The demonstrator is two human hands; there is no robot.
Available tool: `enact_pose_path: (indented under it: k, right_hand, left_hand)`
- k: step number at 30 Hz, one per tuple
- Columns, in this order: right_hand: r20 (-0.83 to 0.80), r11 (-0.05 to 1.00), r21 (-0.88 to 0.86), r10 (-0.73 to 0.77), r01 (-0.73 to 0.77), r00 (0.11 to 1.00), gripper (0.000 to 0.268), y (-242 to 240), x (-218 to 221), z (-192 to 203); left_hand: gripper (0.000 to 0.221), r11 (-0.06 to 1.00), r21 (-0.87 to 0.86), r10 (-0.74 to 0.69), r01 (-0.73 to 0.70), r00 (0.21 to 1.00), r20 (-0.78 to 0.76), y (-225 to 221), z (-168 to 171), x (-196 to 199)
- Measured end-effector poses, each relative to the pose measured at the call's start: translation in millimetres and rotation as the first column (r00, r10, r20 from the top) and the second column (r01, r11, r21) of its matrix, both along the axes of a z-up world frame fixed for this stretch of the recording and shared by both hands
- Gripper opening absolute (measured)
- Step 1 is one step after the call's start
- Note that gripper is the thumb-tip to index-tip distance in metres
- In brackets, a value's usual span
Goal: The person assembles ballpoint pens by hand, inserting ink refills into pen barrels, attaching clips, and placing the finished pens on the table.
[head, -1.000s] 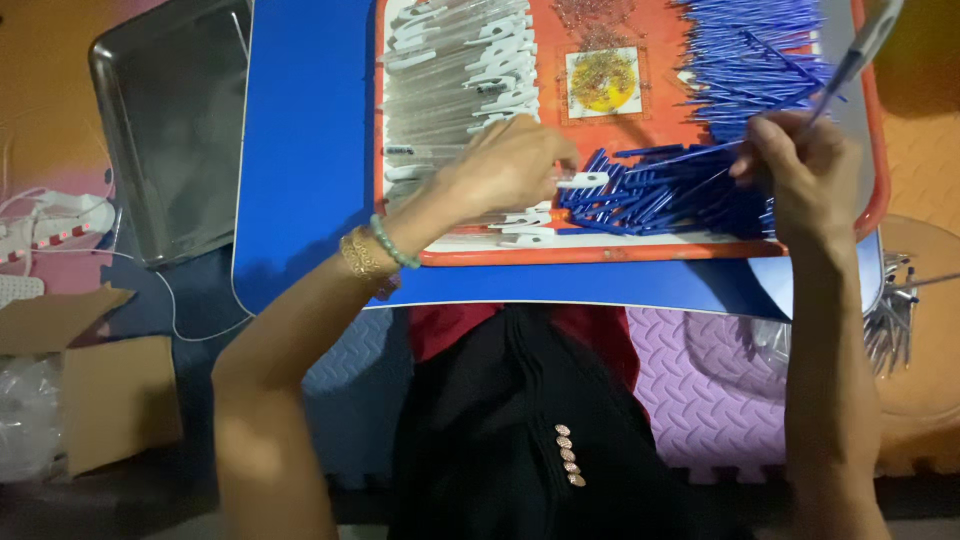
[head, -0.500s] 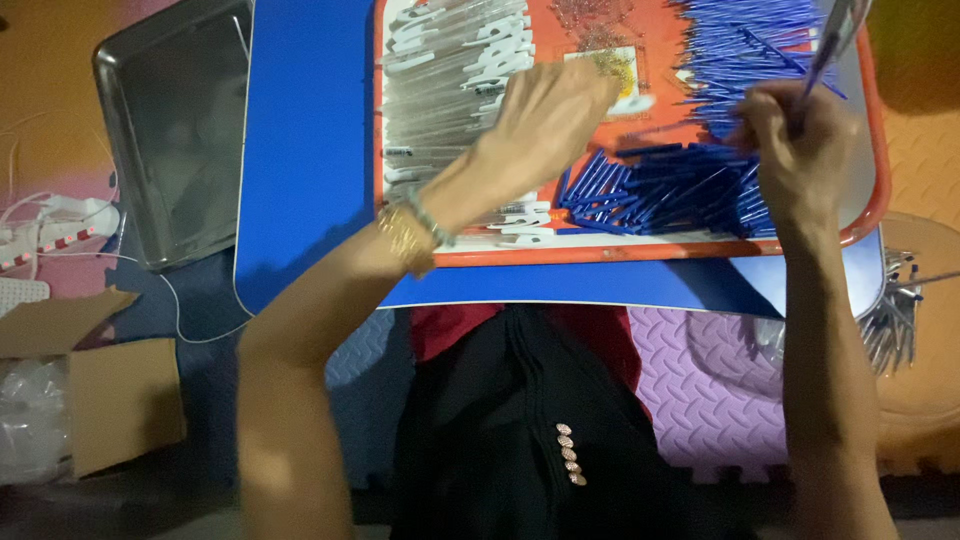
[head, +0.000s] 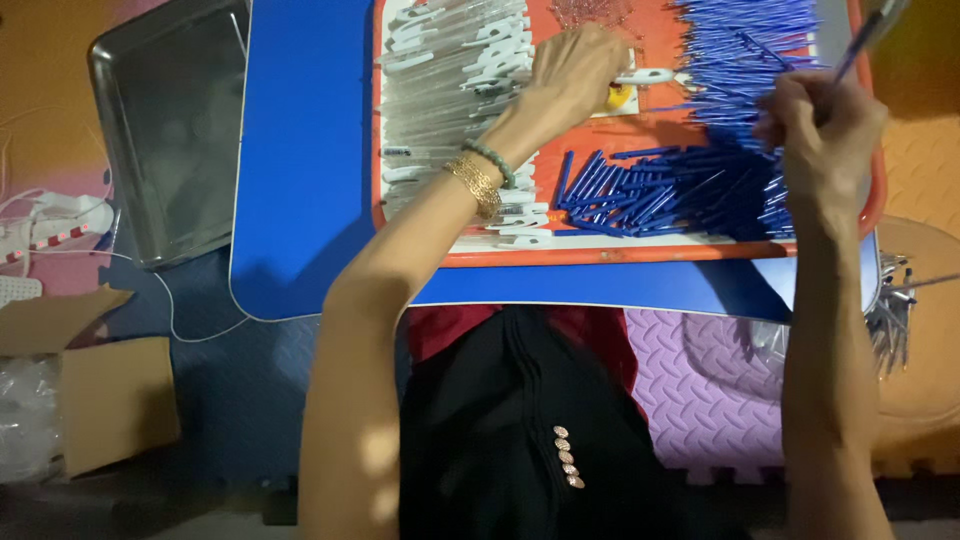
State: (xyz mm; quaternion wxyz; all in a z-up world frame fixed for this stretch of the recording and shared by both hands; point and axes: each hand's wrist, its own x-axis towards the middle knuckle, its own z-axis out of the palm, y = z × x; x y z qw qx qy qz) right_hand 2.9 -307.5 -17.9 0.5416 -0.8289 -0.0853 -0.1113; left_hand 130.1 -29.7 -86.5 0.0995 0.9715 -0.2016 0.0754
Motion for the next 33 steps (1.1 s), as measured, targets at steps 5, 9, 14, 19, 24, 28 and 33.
enact_pose_path:
  k: [5,9,14,19,24,28,33]
  right_hand:
    - [-0.013,0.969,-0.227,0.091,-0.092,0.996,0.018,-21,-15,-20]
    - [-0.164,0.816,-0.569,0.009,-0.102,0.986,0.021,-7,-24,-24]
    - [0.044,0.94,-0.34,0.031,-0.015,0.999,0.013,-48,-34,-51]
    - [-0.028,0.927,-0.092,-0.367,0.363,0.93,0.058,-146,-43,-76]
    - [-0.397,0.725,0.065,-0.611,0.685,0.685,0.022,-282,-57,-153]
    - [-0.37,0.796,-0.335,-0.603,0.503,0.707,0.051,-284,-129,-175]
    - [-0.632,0.758,-0.367,-0.628,0.538,0.454,0.029,-290,-123,-277]
  left_hand:
    - [0.037,0.999,-0.004,-0.046,0.046,0.997,-0.063,9,13,-2]
    - [0.018,0.982,-0.164,-0.145,0.092,0.928,-0.345,32,73,-33]
    - [0.02,0.96,-0.263,-0.167,0.095,0.949,-0.269,103,108,-87]
    - [0.033,0.918,-0.261,-0.301,0.299,0.953,0.034,173,43,-92]
    - [0.043,0.951,-0.169,-0.234,0.258,0.96,0.152,166,57,-118]
    - [0.041,0.969,-0.111,-0.205,0.221,0.969,0.138,158,74,-141]
    - [0.06,0.996,-0.079,-0.035,0.041,0.997,0.071,169,63,-153]
